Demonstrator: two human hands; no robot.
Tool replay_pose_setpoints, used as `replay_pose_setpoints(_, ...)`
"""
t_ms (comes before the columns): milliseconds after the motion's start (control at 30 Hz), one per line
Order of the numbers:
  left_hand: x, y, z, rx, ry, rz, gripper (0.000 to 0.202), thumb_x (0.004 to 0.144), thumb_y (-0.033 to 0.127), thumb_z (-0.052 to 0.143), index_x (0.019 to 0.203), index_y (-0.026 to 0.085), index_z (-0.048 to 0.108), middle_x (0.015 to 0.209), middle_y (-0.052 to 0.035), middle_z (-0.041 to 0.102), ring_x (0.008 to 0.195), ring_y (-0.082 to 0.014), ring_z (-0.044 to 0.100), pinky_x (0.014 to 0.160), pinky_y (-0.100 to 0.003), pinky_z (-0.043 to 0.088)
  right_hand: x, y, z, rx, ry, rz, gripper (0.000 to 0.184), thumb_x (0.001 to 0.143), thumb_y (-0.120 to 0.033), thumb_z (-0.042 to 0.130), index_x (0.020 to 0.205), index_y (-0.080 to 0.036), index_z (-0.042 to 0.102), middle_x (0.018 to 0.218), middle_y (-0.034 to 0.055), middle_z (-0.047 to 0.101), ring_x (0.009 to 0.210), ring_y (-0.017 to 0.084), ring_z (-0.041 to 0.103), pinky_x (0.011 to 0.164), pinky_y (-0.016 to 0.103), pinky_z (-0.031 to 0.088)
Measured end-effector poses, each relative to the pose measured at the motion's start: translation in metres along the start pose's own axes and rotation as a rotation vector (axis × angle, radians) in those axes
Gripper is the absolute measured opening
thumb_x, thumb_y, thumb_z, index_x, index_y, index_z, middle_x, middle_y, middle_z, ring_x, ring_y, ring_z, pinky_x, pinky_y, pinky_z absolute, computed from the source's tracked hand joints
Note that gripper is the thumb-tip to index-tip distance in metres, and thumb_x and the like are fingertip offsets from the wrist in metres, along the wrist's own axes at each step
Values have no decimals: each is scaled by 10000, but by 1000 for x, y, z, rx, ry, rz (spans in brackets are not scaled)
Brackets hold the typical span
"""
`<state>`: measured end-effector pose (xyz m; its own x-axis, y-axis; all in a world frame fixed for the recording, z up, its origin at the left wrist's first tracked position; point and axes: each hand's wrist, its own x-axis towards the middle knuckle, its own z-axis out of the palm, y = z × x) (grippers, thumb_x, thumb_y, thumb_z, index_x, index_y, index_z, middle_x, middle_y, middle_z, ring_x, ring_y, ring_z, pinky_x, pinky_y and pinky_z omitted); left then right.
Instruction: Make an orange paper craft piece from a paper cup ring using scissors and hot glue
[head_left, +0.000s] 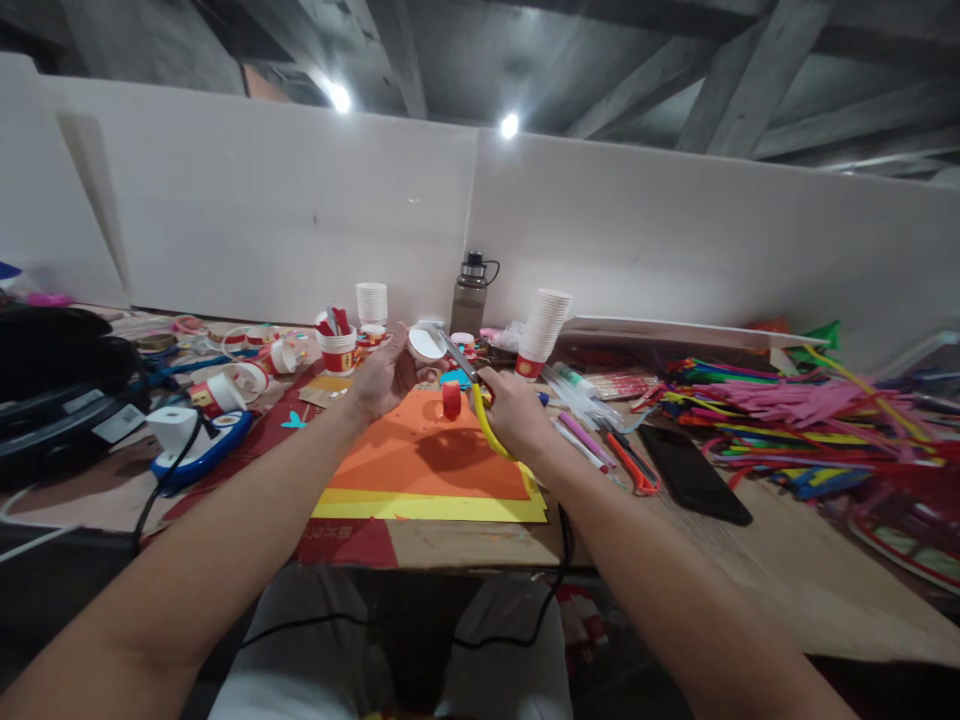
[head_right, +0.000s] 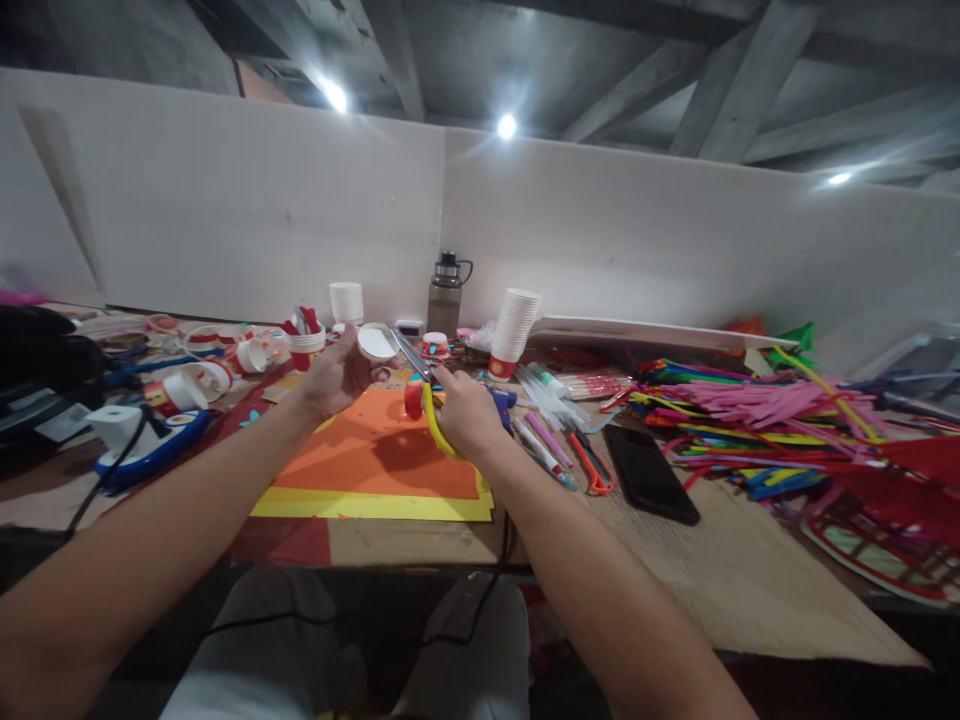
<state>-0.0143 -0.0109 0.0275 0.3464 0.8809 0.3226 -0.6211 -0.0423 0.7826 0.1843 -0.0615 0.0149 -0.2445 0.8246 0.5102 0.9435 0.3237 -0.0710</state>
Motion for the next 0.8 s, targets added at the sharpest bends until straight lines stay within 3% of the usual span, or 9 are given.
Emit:
replay_pose_setpoints(133,0,-1,-1,-16,20,21,365,969,433,446,963,120,632,772,-73,711,648,-152,685,509,-217,483,-1,1,0,-2,13,-2,298,909,-347,493,1135,-199,620,892,75,621,786,205,572,646,280,334)
replay_pose_setpoints(333,0,-3,-4,4,-15,-64,340,945,432,500,904,120,630,734,-72,703,614,-153,672,482,-216,476,-2,2,0,-1,21,0,388,910,-430,486,1214,-213,590,980,90,584,755,201,559,627,287,339)
replay_pose_setpoints(800,2,2,-6,30,-20,-86,460,932,539,454,929,111,624,725,-89,691,510,-129,609,429,-213,430,-1,2,-1,-6,1,-35,324,910,-334,489,1167,-186,616,957,98,634,831,217,590,670,286,362)
